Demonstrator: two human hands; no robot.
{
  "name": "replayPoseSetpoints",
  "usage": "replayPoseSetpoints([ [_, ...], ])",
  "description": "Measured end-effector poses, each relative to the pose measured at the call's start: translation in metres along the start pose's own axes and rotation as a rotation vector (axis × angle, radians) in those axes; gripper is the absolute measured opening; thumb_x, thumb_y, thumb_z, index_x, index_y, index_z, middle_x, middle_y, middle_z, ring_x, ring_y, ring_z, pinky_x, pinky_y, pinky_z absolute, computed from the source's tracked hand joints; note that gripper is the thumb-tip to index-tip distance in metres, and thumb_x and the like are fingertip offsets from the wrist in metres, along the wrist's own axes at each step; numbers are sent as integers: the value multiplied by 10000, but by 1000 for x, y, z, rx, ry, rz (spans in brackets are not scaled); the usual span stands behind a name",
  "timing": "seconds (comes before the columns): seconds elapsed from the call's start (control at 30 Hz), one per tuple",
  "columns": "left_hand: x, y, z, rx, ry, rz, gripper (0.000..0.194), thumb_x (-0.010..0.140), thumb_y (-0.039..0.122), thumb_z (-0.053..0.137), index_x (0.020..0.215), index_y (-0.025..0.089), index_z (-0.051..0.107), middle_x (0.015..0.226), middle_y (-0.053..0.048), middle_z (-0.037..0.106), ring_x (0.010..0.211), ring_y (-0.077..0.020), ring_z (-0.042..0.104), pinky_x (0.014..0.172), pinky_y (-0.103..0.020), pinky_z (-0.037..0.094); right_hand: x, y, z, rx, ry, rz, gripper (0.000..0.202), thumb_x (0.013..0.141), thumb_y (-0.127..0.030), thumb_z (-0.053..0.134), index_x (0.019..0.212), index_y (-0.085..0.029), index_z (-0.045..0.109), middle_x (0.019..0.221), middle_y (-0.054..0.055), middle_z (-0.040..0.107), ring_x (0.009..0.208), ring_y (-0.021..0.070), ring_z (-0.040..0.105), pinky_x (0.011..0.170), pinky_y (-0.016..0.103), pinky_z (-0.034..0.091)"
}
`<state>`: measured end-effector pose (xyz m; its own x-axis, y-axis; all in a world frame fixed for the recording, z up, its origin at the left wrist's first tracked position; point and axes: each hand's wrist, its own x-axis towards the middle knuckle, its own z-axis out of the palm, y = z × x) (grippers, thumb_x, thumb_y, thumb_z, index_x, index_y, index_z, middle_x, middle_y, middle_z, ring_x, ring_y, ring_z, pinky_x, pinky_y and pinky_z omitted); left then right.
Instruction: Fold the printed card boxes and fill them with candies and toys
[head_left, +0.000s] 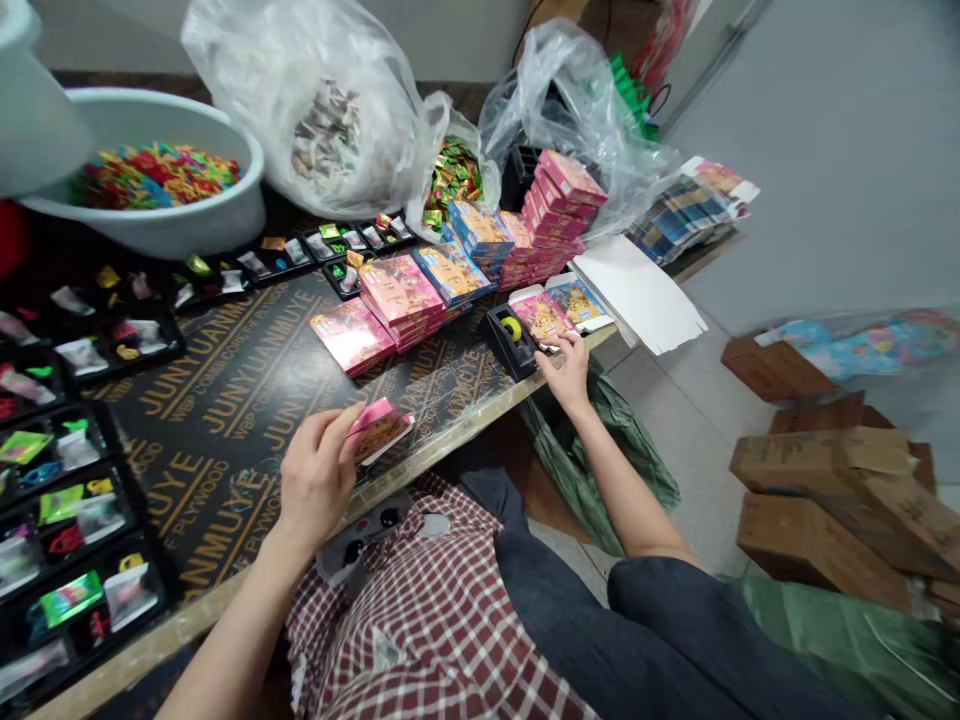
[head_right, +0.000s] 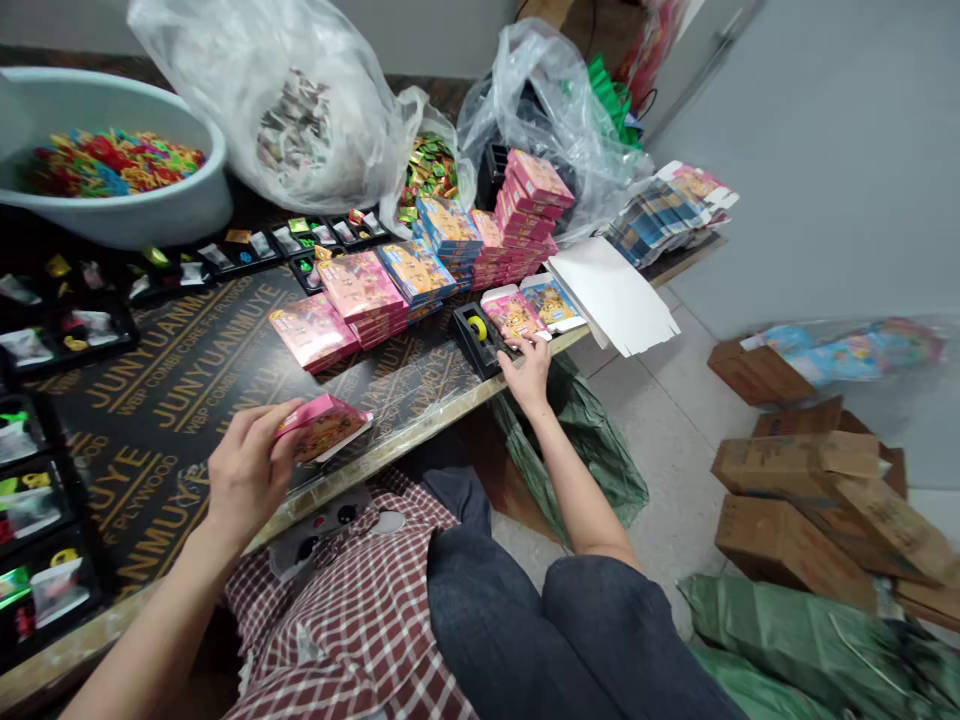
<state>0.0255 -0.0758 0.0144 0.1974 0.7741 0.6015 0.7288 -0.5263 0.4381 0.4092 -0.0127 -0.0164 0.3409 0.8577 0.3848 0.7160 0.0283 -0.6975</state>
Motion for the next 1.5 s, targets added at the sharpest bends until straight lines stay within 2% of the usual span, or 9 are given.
replayPoseSetpoints([
  [0.13, -4, -2, 24, 117, -52, 88, 339, 943, 148, 446, 1157, 232, 695, 935, -86, 662, 789, -194, 594, 713, -322, 444, 22, 35, -8, 35, -259, 86, 147, 724, -328, 750, 799, -203, 763, 1072, 108, 629, 1185, 315, 537, 1104, 521, 327],
  [0.27, -9, -4, 35, 111, -40, 110, 368, 930, 117, 437, 1147, 222, 715, 923, -108, 671, 805, -206, 600, 703, -333, 413, 28, 30, -4, 173, -344, -4, 150, 722, -362, 751, 702, -213, 746, 1103, 89, 660, 1171, 278, 549, 1095, 478, 328],
  [0.37, -10, -4, 34, 85, -34, 102, 373, 924, 118, 445, 1145, 235, 722, 925, -108, 681, 805, -209, 608, 702, -338, 414, 24, 20, -5, 233, -260, -29, 155, 699, -353, 750, 650, -211, 715, 1136, 89, 668, 1162, 265, 554, 1081, 456, 340],
  [0.5, -11, -5, 32, 33, -15, 83, 360, 920, 135, 466, 1145, 238, 727, 938, -101, 693, 811, -209, 614, 711, -339, 416, 3, 18, -7, 381, -72, 181, 178, 691, -358, 710, 631, -194, 675, 1100, 99, 689, 1050, 253, 604, 996, 439, 406],
  [0.67, -10, -3, 31, 32, -13, 66, 343, 926, 159, 481, 1150, 249, 726, 1024, -111, 687, 868, -225, 610, 758, -353, 425, -22, 29, -3, 418, -76, 364, 246, 644, -412, 739, 609, -182, 662, 1005, 96, 703, 1029, 263, 617, 936, 416, 435],
  [1.1, -8, 4, 33, 71, -21, 56, 348, 932, 137, 455, 1165, 243, 690, 961, -84, 689, 853, -200, 600, 737, -333, 425, -38, 40, 21, 278, 211, 238, 289, 685, -479, 646, 621, -201, 600, 861, 94, 696, 862, 236, 634, 859, 416, 486],
  [1.23, -11, 3, 30, 34, -99, 24, 403, 912, 101, 431, 1257, 202, 615, 1041, -107, 677, 937, -216, 610, 810, -361, 448, -46, 13, 25, 388, 338, 363, 387, 669, -577, 657, 694, -192, 620, 684, 15, 599, 618, 158, 527, 618, 321, 451],
  [1.3, -12, 2, 29, -6, -117, 13, 417, 910, 90, 418, 1286, 191, 569, 1064, -116, 672, 959, -219, 613, 832, -372, 452, -59, -21, 26, 503, 219, 400, 416, 703, -593, 663, 789, -186, 676, 620, -18, 546, 543, 122, 451, 535, 271, 374],
  [1.5, -12, 2, 30, -86, 21, 33, 268, 951, 122, 455, 1199, 215, 500, 1021, -74, 673, 893, -178, 626, 821, -344, 452, -102, -138, 43, 1071, -842, 522, 414, 737, -519, 751, 979, -182, 753, 430, -90, 381, 403, 73, 268, 445, 249, 199],
])
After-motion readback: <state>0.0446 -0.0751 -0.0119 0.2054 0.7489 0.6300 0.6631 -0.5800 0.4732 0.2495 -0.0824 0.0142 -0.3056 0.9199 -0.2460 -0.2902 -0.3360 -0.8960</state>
